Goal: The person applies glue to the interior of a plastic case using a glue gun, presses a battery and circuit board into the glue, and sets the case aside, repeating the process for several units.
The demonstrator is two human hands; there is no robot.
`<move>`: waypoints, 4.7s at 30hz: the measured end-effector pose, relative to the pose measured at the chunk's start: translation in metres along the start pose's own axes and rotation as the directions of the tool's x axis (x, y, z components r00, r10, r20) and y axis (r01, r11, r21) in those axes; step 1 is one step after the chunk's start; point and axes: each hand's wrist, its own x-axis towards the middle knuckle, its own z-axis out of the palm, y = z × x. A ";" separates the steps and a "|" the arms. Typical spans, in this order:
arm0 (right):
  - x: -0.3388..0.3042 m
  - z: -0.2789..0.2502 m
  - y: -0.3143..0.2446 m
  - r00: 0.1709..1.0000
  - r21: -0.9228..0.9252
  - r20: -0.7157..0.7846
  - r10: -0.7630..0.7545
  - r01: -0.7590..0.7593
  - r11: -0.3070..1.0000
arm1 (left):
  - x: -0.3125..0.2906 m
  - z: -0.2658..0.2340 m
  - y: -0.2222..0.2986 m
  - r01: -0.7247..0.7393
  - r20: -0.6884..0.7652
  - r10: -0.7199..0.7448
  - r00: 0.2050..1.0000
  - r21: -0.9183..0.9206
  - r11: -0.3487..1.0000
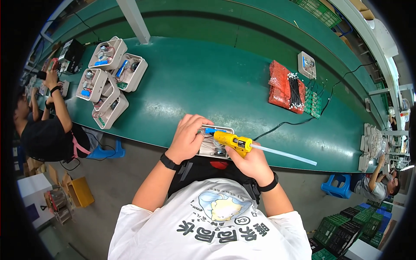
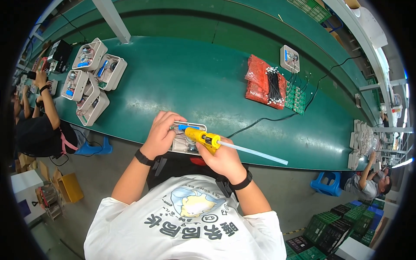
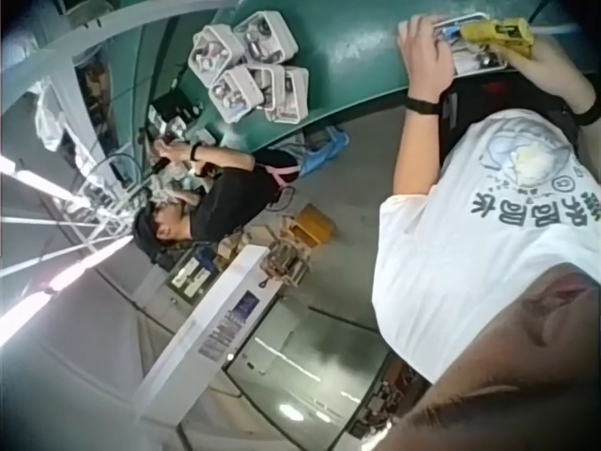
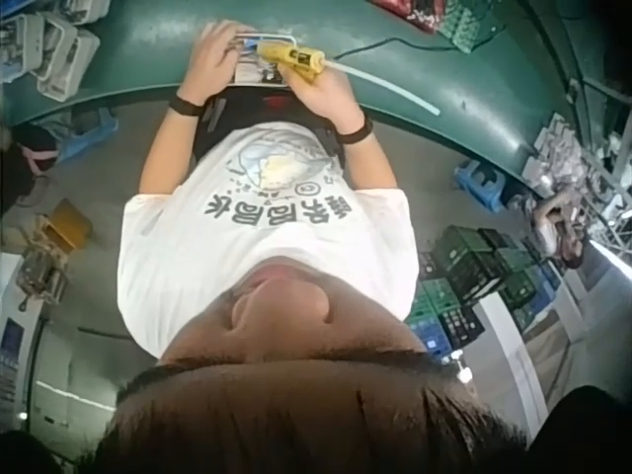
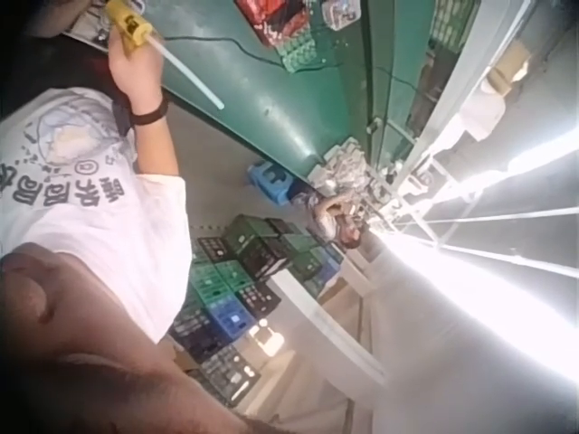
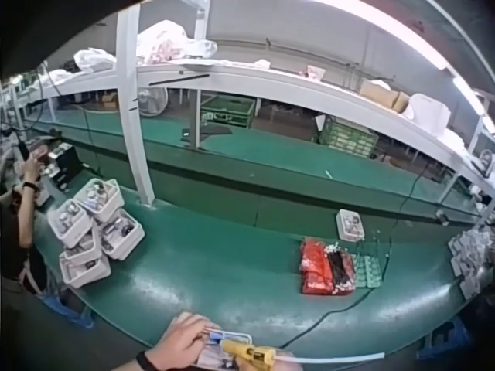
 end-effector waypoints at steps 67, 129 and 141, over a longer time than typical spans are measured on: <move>-0.048 -0.025 0.143 0.944 0.737 -0.300 0.133 0.142 0.661 | 0.086 -0.374 -0.057 0.843 -0.608 -0.599 0.521 0.253 0.475; -0.048 -0.024 0.134 0.928 0.767 -0.331 0.173 0.158 0.621 | 0.074 -0.010 0.014 -0.222 0.079 0.210 0.975 0.198 0.955; -0.049 -0.026 0.134 0.936 0.762 -0.307 0.171 0.134 0.634 | 0.049 0.009 0.054 -0.302 0.170 0.250 0.953 0.569 0.765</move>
